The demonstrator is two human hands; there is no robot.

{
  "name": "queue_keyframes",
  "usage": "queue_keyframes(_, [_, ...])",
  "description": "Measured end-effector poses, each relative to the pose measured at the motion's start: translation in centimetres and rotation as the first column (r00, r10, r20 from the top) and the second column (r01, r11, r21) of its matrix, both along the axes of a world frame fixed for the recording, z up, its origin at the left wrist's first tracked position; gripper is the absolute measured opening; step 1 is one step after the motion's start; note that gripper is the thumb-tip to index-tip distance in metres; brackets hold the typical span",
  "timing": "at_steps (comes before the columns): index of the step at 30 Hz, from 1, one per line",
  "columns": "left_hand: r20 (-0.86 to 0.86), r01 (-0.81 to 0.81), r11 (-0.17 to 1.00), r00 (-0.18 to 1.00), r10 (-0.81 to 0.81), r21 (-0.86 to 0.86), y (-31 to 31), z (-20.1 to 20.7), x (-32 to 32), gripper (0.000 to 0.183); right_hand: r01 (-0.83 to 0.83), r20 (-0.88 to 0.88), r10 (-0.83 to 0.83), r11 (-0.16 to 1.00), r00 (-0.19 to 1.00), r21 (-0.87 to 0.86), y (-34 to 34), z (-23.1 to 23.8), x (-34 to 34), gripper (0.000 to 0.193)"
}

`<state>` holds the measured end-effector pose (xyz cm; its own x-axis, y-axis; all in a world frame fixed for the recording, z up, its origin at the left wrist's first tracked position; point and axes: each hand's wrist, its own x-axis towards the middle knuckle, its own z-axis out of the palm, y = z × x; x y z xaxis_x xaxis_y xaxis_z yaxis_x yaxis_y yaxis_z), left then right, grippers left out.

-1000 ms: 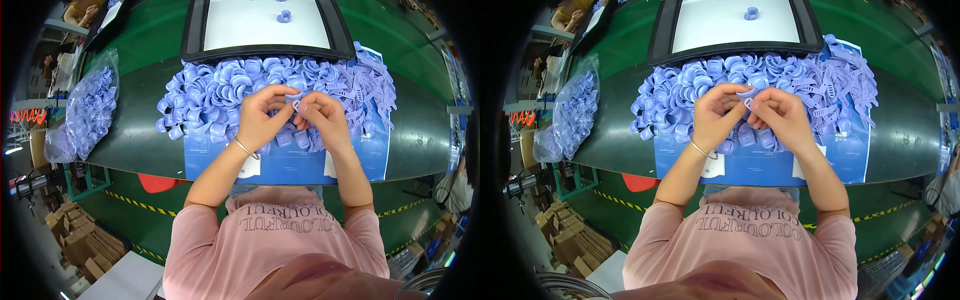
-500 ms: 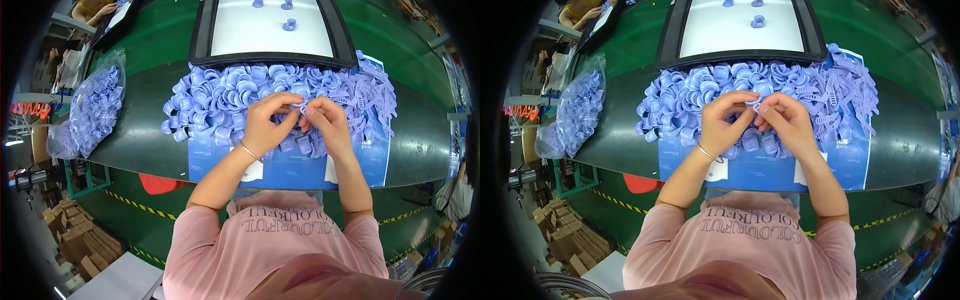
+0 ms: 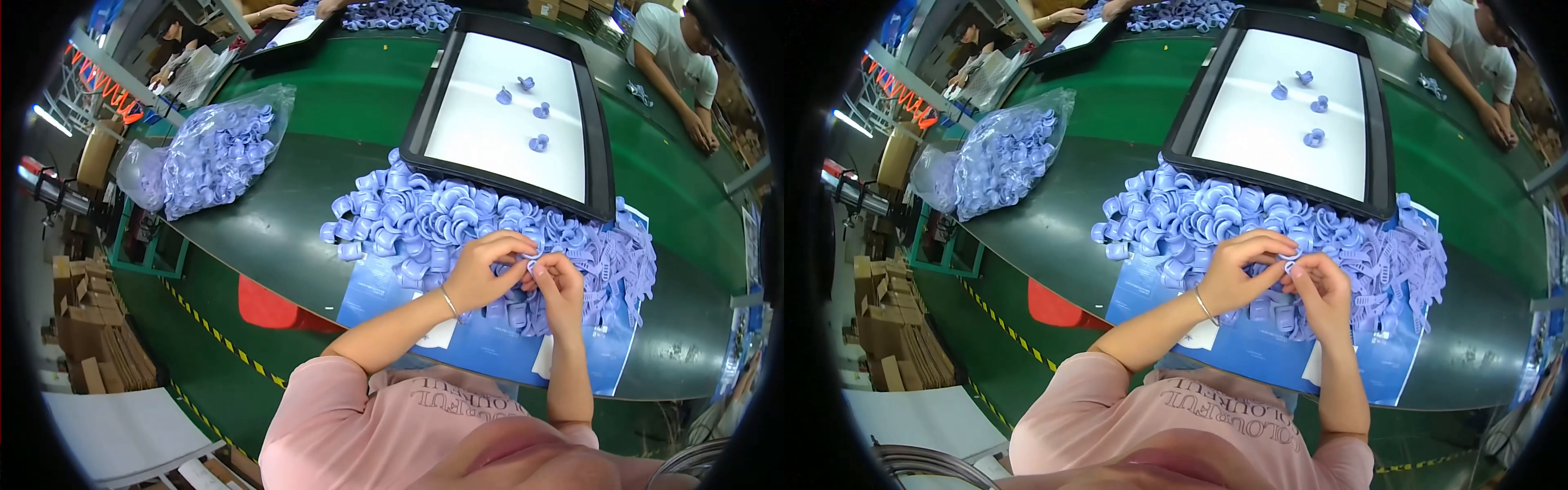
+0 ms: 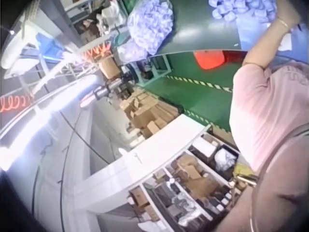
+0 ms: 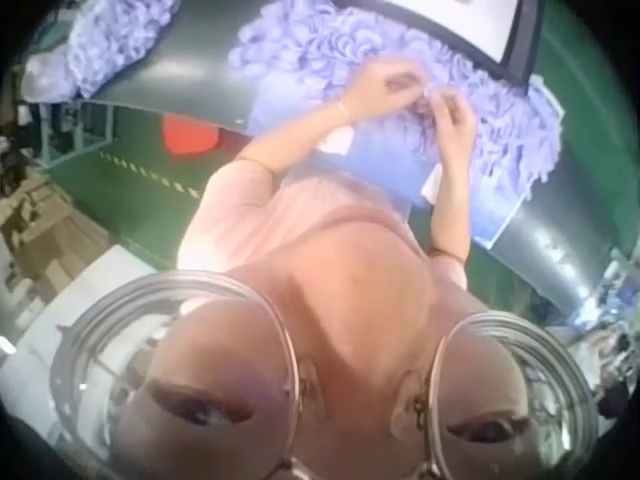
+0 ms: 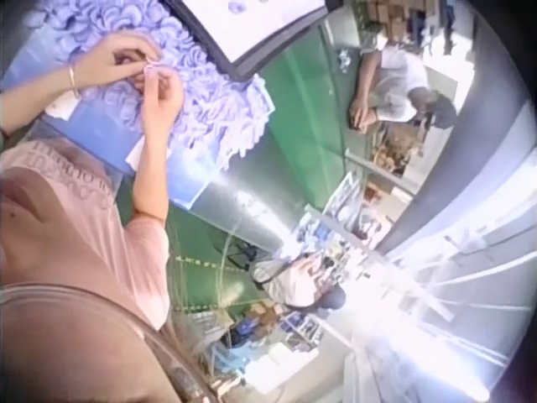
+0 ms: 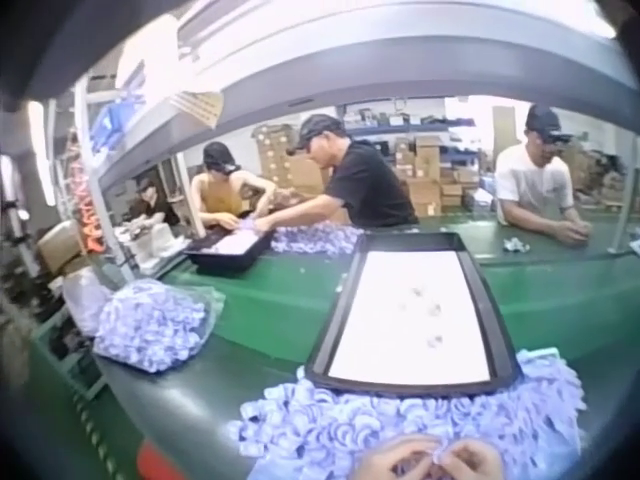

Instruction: Inspecting and sorting small blue plastic components on an assembly line.

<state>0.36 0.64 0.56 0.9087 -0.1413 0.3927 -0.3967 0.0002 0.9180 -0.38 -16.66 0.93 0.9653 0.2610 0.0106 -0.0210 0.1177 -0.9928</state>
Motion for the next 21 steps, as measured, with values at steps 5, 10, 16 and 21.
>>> queue_keyframes(5, [-0.02,0.022,1.0,1.0,-0.022,0.0,0.0,0.1,0.3,0.022,0.004,-0.001,-0.004,1.0,1.0,0.018,0.0,-0.2,0.5,0.009])
queue_keyframes(10, [-0.004,0.016,1.0,1.0,-0.016,0.021,0.1,0.0,0.4,0.022,0.01,0.007,-0.01,1.0,1.0,0.02,-0.1,-0.2,0.7,0.01])
queue_keyframes(16, [0.033,0.019,0.998,0.999,-0.021,0.058,0.2,0.0,0.5,0.019,0.047,-0.001,-0.047,0.998,0.999,0.029,-0.2,-0.3,0.6,0.01])
queue_keyframes(21, [-0.261,0.11,0.954,0.947,-0.186,-0.279,0.2,-1.3,0.9,0.013,0.137,0.107,-0.125,0.984,0.986,-0.112,0.5,-0.1,0.1,0.01])
